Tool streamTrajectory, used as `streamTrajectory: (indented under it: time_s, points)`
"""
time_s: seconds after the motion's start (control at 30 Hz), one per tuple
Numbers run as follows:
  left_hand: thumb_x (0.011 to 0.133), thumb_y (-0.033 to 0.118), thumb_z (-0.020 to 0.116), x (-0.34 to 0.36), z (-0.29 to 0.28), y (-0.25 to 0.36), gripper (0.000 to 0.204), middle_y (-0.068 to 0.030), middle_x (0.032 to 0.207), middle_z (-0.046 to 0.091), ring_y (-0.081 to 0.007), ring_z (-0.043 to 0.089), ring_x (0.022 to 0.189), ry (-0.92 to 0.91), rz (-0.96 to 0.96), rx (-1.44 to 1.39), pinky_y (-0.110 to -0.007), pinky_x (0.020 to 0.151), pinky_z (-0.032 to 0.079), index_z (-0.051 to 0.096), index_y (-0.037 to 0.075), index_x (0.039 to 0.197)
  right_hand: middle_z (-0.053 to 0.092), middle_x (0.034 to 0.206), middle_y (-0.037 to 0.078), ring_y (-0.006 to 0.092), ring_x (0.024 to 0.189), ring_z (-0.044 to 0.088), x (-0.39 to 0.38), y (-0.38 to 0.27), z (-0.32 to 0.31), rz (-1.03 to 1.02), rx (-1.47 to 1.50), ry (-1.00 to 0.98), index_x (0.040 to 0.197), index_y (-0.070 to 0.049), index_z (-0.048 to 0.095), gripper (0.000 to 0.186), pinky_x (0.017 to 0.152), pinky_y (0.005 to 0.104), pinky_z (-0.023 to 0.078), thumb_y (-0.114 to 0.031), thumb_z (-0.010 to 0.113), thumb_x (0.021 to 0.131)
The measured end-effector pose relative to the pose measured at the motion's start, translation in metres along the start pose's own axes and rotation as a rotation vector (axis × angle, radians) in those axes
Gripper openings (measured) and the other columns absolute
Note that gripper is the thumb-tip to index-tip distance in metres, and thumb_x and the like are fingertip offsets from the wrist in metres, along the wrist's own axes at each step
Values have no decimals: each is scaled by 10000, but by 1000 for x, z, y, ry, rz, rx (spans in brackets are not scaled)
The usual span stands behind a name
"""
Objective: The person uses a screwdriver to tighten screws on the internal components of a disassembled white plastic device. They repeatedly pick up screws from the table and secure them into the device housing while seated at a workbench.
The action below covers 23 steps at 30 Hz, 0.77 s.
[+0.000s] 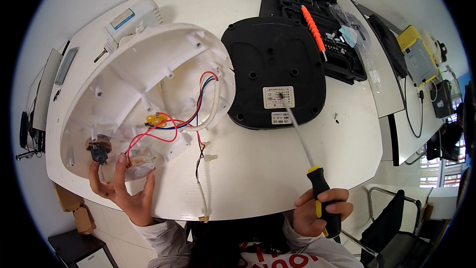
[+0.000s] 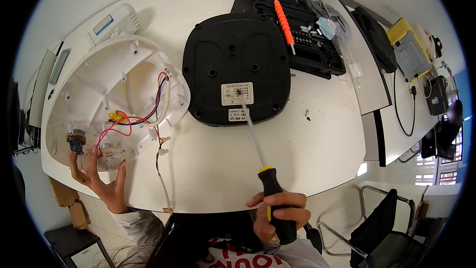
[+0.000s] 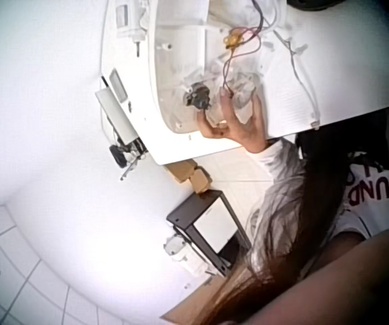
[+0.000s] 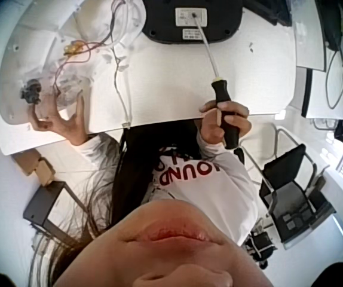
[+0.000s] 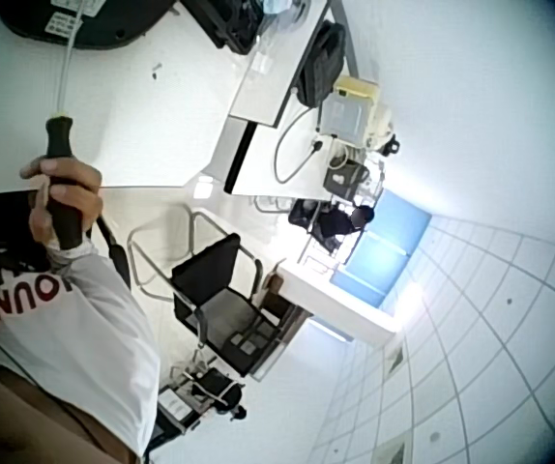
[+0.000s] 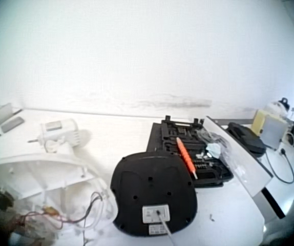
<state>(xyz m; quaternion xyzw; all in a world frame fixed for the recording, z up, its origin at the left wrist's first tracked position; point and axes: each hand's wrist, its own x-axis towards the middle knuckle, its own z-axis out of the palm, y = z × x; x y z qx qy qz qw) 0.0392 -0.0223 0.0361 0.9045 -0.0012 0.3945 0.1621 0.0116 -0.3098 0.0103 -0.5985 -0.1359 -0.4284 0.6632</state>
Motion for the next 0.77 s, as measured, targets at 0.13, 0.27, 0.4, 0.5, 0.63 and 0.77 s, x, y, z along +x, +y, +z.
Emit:
streamTrajectory:
  time_s: [0.13, 0.27, 0.4, 0.5, 0.63, 0.77]
  points:
    - [536, 46, 779, 0, 1, 2, 647, -112, 1324, 212, -325, 265, 1238, 7, -37, -63, -431, 926, 395, 576, 176, 1137, 486, 936, 127, 154, 564, 564, -2, -2, 2, 0, -41, -10, 950, -40, 355, 373, 458, 286, 563, -274, 616, 821]
    - [548, 118, 778, 3, -4, 4, 660, -116, 1337, 246, -311, 258, 1265, 7, 79, 112, -541, 967, 310, 561, 167, 1169, 487, 936, 128, 170, 585, 567, -1, -4, 1, 35, -24, -111, 939, -47, 366, 381, 481, 311, 567, -295, 627, 814]
    - [536, 154, 763, 4, 0, 4, 630, -117, 1317, 258, -331, 255, 1266, 34, 84, 100, -614, 977, 242, 574, 142, 1137, 486, 936, 133, 181, 609, 560, 1, -8, 4, 96, -100, -33, 955, -67, 370, 409, 481, 330, 555, -343, 633, 807]
    - [567, 170, 728, 4, -10, -1, 550, -124, 1299, 277, -353, 276, 1248, 164, 215, 17, -607, 973, 272, 580, 96, 1091, 486, 937, 137, 186, 673, 561, 2, -11, 5, 116, -116, 19, 965, -84, 368, 445, 483, 329, 546, -411, 621, 802]
    - [768, 256, 602, -6, -24, -14, 370, -154, 1005, 487, -346, 478, 977, 478, 343, -97, -549, 881, 407, 536, 15, 1041, 487, 923, 142, 186, 755, 555, 2, -11, 12, 98, -50, 64, 968, -92, 381, 466, 471, 301, 538, -456, 614, 795]
    - [873, 437, 474, -39, -101, 17, 494, -154, 892, 517, -291, 519, 834, 511, 286, -282, -527, 843, 430, 474, 8, 1119, 496, 941, 152, 192, 735, 558, 3, -1, 15, 20, -56, 47, 998, -81, 405, 446, 463, 289, 532, -434, 604, 811]
